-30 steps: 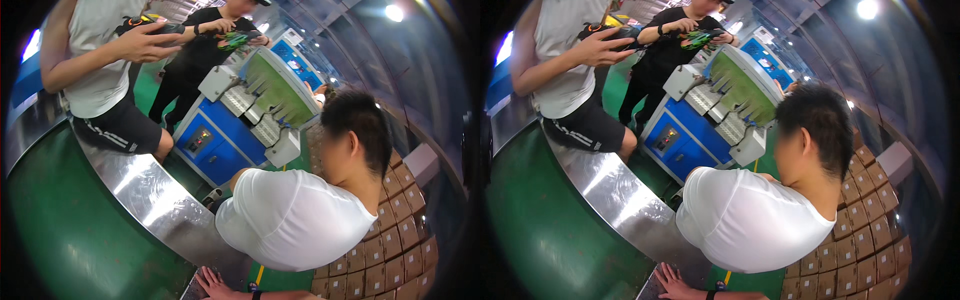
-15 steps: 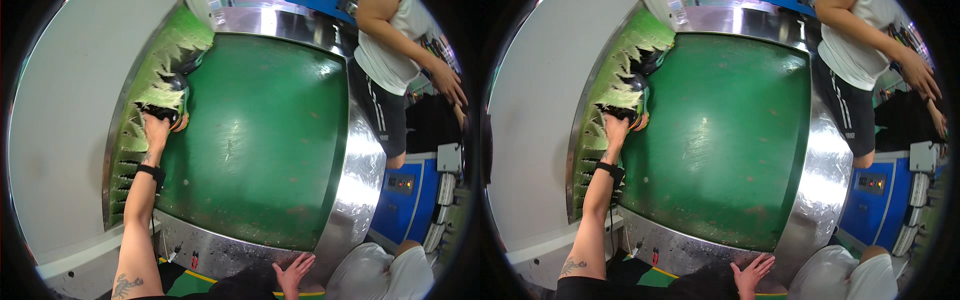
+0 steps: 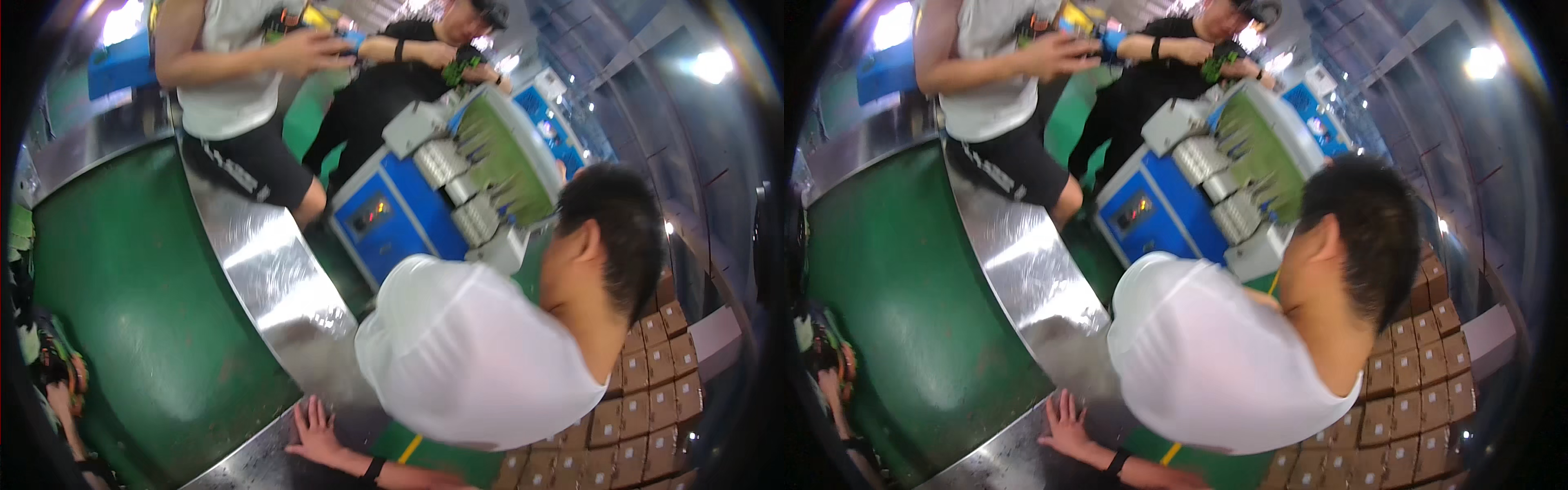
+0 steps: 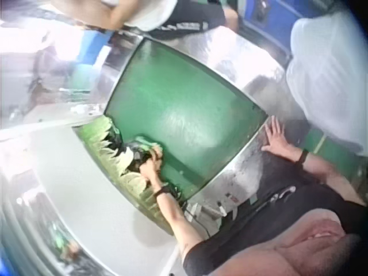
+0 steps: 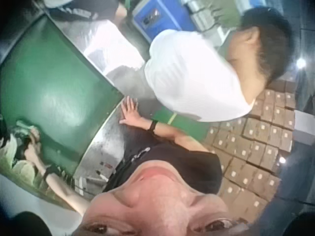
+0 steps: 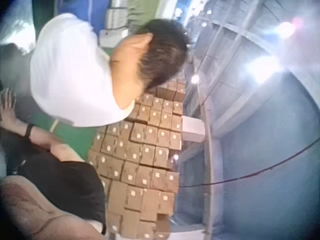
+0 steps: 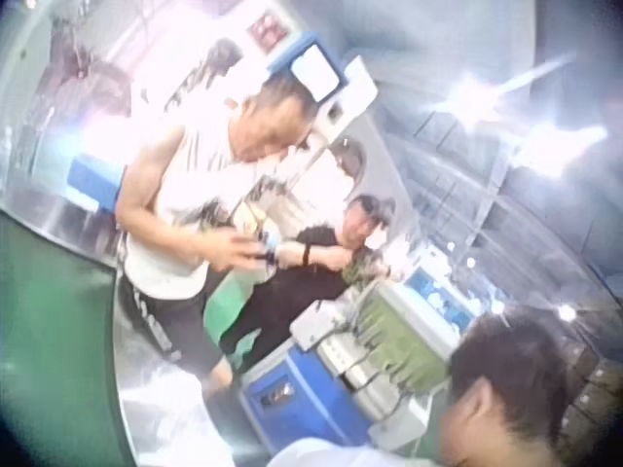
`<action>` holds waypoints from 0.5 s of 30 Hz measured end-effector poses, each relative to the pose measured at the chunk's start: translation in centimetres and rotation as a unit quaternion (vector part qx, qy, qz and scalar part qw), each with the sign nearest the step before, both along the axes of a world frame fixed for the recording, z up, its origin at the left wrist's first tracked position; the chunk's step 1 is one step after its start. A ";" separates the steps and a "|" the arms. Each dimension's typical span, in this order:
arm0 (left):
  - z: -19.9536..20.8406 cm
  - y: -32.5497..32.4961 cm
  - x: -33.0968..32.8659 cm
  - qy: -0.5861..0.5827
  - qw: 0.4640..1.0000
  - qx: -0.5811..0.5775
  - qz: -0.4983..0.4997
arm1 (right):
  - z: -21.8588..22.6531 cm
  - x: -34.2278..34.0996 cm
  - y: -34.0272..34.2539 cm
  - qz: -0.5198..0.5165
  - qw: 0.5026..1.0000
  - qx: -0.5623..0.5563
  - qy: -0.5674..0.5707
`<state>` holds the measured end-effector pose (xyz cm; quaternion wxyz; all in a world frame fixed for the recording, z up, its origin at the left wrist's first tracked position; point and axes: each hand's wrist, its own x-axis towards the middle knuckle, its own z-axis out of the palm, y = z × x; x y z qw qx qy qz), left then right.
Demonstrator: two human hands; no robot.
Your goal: The person is inspecting and checking the quality of manufactured shoes at a factory workstation.
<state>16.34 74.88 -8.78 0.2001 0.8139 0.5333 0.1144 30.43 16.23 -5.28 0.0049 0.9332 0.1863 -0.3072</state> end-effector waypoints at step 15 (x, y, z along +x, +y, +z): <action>11.7 -54.2 4.8 -0.032 0.958 -0.005 -0.284 | 7.4 -1.7 -8.0 -0.130 0.914 0.366 0.114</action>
